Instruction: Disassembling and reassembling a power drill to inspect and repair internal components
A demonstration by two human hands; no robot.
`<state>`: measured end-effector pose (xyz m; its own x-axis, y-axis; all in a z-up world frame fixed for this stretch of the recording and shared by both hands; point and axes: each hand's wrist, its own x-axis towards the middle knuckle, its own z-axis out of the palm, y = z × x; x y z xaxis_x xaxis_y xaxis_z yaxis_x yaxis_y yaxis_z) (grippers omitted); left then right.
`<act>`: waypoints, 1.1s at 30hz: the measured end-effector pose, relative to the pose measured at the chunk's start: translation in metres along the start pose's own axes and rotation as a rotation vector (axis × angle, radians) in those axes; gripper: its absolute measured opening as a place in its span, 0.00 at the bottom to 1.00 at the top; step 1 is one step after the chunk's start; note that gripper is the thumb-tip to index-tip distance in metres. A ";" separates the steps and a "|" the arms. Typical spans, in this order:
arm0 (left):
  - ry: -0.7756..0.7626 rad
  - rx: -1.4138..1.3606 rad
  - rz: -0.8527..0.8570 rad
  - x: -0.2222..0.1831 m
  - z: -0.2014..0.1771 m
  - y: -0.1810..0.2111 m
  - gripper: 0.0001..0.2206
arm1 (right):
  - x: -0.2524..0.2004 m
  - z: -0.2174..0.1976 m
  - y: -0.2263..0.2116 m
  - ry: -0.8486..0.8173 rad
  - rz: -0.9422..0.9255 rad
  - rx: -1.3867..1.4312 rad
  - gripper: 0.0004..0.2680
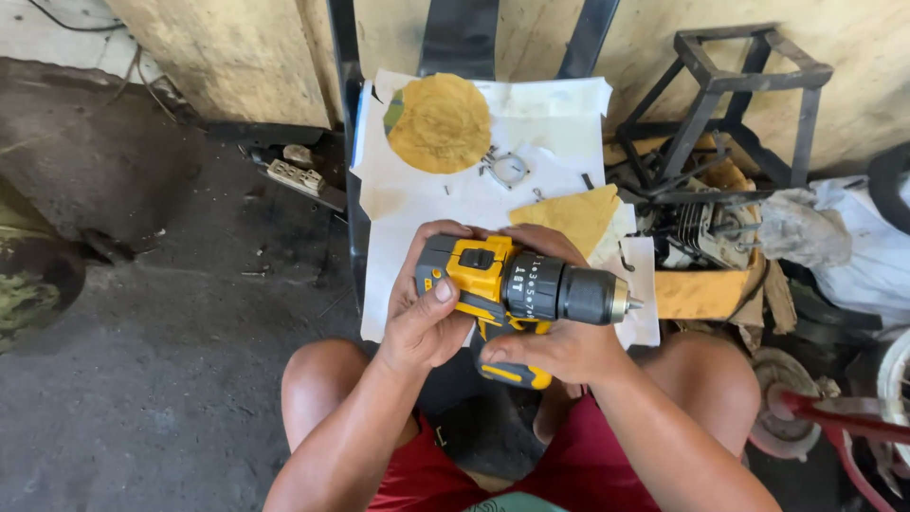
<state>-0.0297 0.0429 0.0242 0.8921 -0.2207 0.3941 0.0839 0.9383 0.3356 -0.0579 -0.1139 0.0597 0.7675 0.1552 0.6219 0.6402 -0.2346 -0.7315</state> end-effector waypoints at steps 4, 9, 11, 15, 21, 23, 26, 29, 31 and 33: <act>-0.091 0.107 0.009 0.004 0.001 0.011 0.25 | 0.001 0.002 -0.008 0.077 0.029 0.061 0.33; -0.345 0.828 0.207 0.010 0.021 0.045 0.33 | -0.002 -0.008 -0.012 0.092 -0.109 -0.137 0.29; -0.336 0.868 0.212 0.012 0.023 0.039 0.32 | -0.002 -0.010 -0.010 0.097 -0.110 -0.153 0.29; -0.272 0.874 0.175 0.009 0.028 0.037 0.30 | -0.006 -0.009 -0.007 0.102 -0.118 -0.179 0.26; -0.156 0.891 0.163 0.003 0.021 0.028 0.28 | -0.007 -0.011 0.004 0.051 -0.032 -0.109 0.24; -0.129 0.863 0.148 0.005 0.009 0.023 0.28 | 0.002 -0.009 -0.007 0.019 0.053 -0.104 0.24; -0.092 0.860 0.136 0.009 0.002 0.024 0.26 | 0.017 -0.013 -0.012 -0.072 0.192 -0.054 0.30; 0.002 0.915 0.045 0.012 -0.004 0.020 0.21 | 0.028 -0.031 -0.022 -0.290 0.396 -0.020 0.36; 0.090 0.973 -0.055 0.003 -0.007 0.016 0.18 | 0.024 -0.033 -0.025 -0.448 0.537 0.000 0.36; 0.311 0.769 -0.233 0.006 -0.012 0.005 0.18 | 0.022 -0.032 -0.017 -0.303 0.689 0.086 0.29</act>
<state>-0.0182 0.0493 0.0180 0.9800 -0.1971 0.0288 0.0563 0.4126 0.9092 -0.0530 -0.1374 0.0946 0.9623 0.2604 -0.0788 0.0031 -0.3000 -0.9539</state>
